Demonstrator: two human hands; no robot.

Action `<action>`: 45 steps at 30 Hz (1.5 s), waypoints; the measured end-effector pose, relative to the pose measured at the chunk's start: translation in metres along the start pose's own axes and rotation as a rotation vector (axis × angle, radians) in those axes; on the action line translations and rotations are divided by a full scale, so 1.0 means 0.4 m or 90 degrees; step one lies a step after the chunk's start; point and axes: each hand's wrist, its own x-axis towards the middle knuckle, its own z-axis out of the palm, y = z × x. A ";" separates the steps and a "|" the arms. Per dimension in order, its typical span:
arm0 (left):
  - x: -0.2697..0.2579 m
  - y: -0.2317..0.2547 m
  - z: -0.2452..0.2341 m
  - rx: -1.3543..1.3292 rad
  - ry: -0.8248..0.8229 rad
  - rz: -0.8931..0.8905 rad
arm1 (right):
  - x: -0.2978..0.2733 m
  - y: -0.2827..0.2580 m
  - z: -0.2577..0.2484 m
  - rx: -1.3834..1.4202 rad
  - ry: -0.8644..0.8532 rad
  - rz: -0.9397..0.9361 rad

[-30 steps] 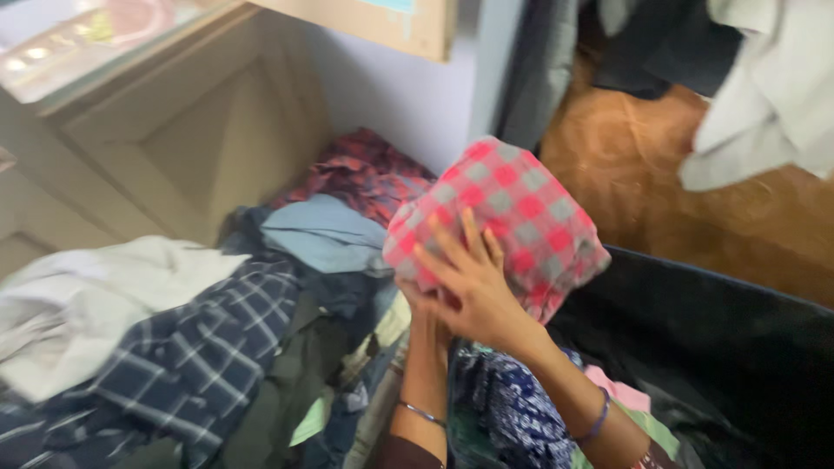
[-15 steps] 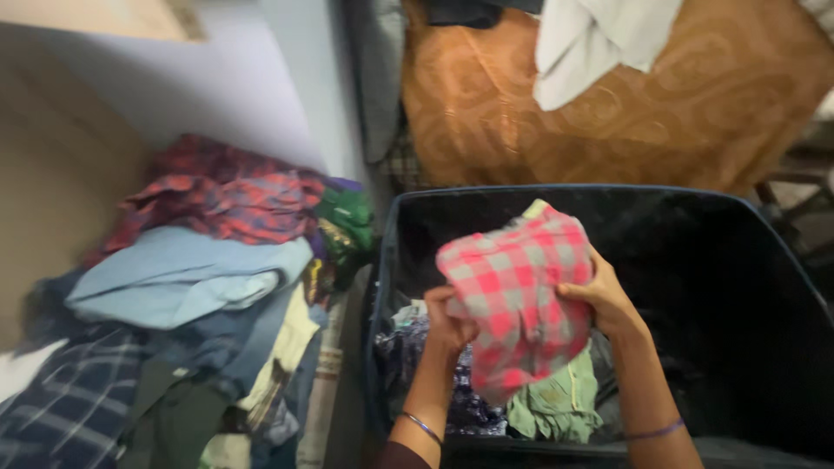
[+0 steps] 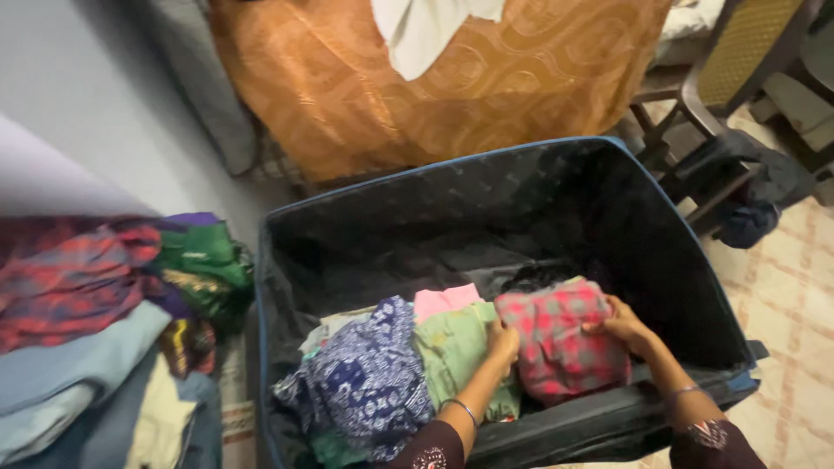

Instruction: The person packs a suitcase by taking folded clothes from a stack and placing them inside the main compartment one at a time.

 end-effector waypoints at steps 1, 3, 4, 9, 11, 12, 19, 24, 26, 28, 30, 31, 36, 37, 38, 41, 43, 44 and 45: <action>-0.001 -0.012 0.030 0.078 0.006 0.017 | 0.016 0.025 0.006 0.001 0.004 0.007; -0.003 -0.036 0.070 0.290 0.035 0.087 | 0.046 0.057 0.008 -0.024 -0.089 -0.026; -0.012 -0.054 0.081 0.417 0.050 0.167 | 0.064 0.065 0.002 -0.023 -0.085 -0.021; -0.011 -0.119 0.120 0.858 -0.037 0.554 | 0.158 0.118 0.107 -0.650 -0.076 0.150; 0.015 -0.137 0.128 1.013 -0.127 0.441 | 0.180 0.140 0.148 -0.722 -0.164 0.174; 0.030 -0.152 0.135 1.146 -0.251 0.274 | 0.184 0.154 0.166 -0.713 -0.238 0.191; 0.124 -0.210 0.173 1.185 -0.273 0.149 | 0.205 0.190 0.217 -0.661 -0.401 0.208; 0.129 -0.205 0.152 1.037 -0.236 0.216 | 0.214 0.164 0.193 -0.564 -0.452 0.176; 0.128 -0.178 0.123 0.812 -0.236 0.205 | 0.218 0.135 0.172 -0.467 -0.427 0.136; 0.127 -0.151 0.082 0.587 -0.227 0.193 | 0.235 0.079 0.171 -0.328 -0.388 0.052; 0.115 -0.131 0.045 0.298 -0.035 0.396 | 0.245 0.010 0.189 -0.190 -0.312 -0.085; 0.107 -0.114 0.015 0.292 -0.021 0.394 | 0.250 -0.035 0.212 -0.178 -0.268 -0.168; -0.027 0.012 -0.245 0.016 0.197 0.426 | 0.106 -0.380 0.412 -0.063 -0.274 -0.378; -0.075 0.041 -0.320 0.005 0.256 0.434 | 0.049 -0.456 0.464 -0.067 -0.293 -0.388; -0.127 0.074 -0.395 -0.037 0.297 0.445 | -0.010 -0.528 0.516 -0.096 -0.308 -0.428; -0.299 0.167 -0.639 -0.244 0.325 0.524 | -0.194 -0.700 0.688 -0.111 -0.394 -0.514; -0.425 0.203 -0.798 -0.179 0.443 0.593 | -0.299 -0.773 0.799 -0.102 -0.468 -0.551; -0.486 0.217 -0.867 -0.186 0.489 0.594 | -0.346 -0.802 0.854 -0.110 -0.505 -0.595; -0.547 0.226 -0.928 -0.193 0.533 0.595 | -0.391 -0.824 0.909 -0.119 -0.541 -0.639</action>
